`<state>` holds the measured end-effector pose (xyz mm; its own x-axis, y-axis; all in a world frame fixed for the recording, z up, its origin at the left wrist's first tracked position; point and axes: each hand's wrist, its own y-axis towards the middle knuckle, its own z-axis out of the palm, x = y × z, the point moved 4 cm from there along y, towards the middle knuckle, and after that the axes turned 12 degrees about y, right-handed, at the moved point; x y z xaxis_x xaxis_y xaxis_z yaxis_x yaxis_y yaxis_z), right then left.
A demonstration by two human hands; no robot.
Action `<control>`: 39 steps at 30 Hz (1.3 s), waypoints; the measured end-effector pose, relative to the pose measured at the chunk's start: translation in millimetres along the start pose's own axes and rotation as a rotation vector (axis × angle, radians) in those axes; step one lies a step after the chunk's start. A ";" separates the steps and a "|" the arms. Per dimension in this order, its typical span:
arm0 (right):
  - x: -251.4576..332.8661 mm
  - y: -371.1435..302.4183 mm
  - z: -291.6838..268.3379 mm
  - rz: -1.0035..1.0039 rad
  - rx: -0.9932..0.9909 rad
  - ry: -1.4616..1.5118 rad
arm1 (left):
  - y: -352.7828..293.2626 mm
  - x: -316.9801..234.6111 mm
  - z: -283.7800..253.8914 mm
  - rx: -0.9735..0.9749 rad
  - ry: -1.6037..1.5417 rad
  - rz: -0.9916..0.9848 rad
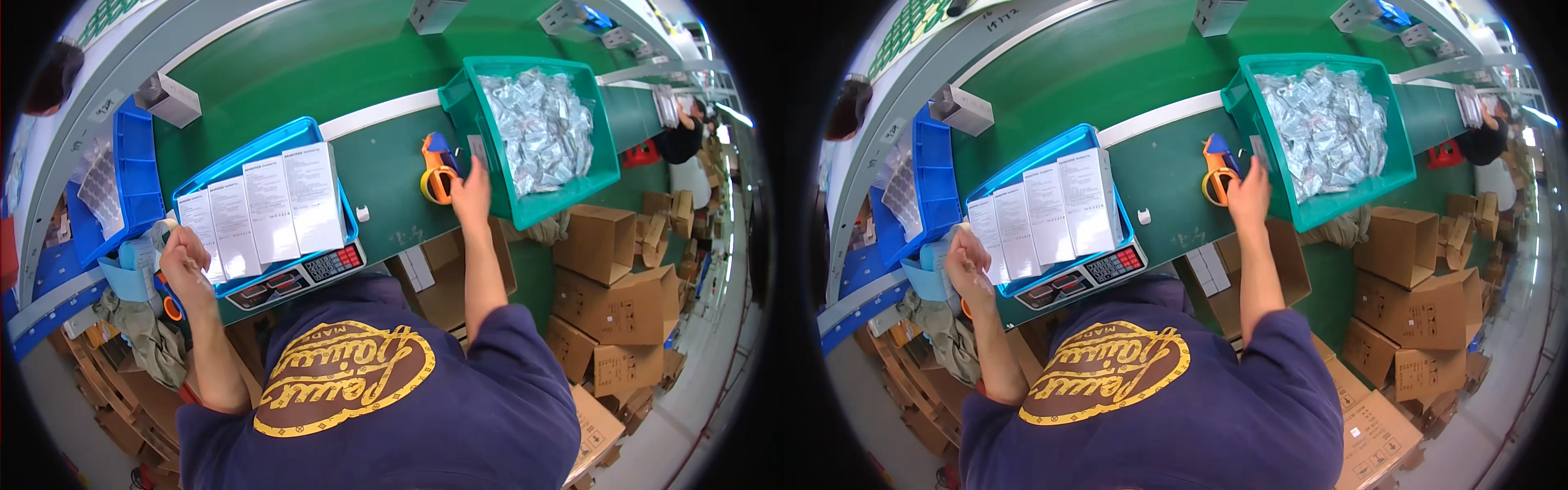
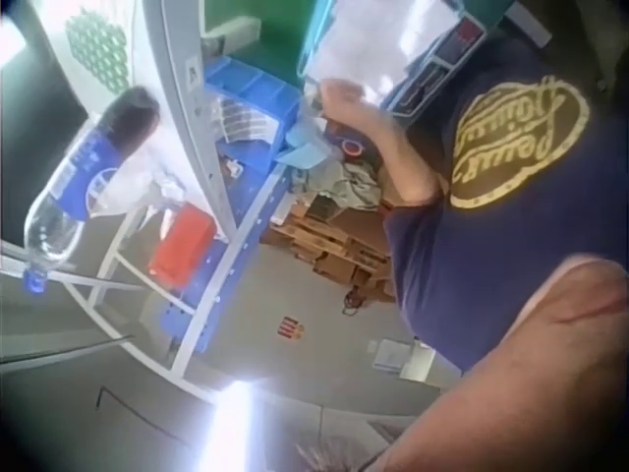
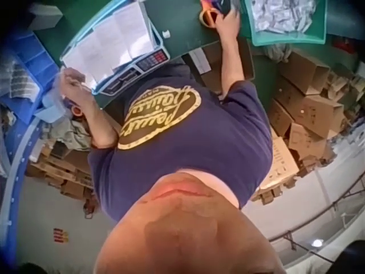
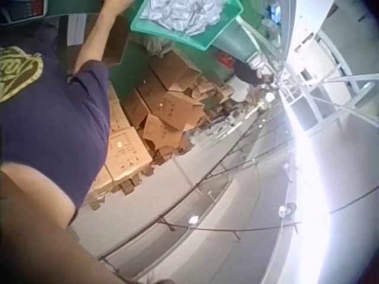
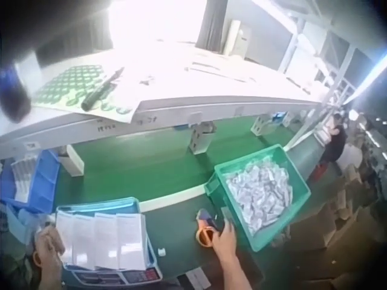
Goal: Packaging components into individual white boxes and placing them into a larger shipping carton.
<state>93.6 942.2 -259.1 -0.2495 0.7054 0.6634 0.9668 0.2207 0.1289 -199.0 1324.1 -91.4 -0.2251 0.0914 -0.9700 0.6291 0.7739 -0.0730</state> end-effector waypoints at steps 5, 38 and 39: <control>238.4 -115.3 -3.2 0.224 1.121 1.349 | -7.7 -58.4 74.7 -0.626 0.297 0.609; 144.7 -152.4 -91.4 0.332 0.048 1.063 | 403.1 213.2 -174.7 -0.680 0.541 -0.077; 126.1 -153.1 -92.7 0.361 0.093 1.076 | 403.5 210.7 -193.9 -0.814 0.804 -0.196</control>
<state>-80.7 934.9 -126.9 0.2634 -0.1964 0.9445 0.9533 0.2028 -0.2237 -136.9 1777.1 -280.3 -0.8571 0.0715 -0.5101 -0.0672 0.9663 0.2484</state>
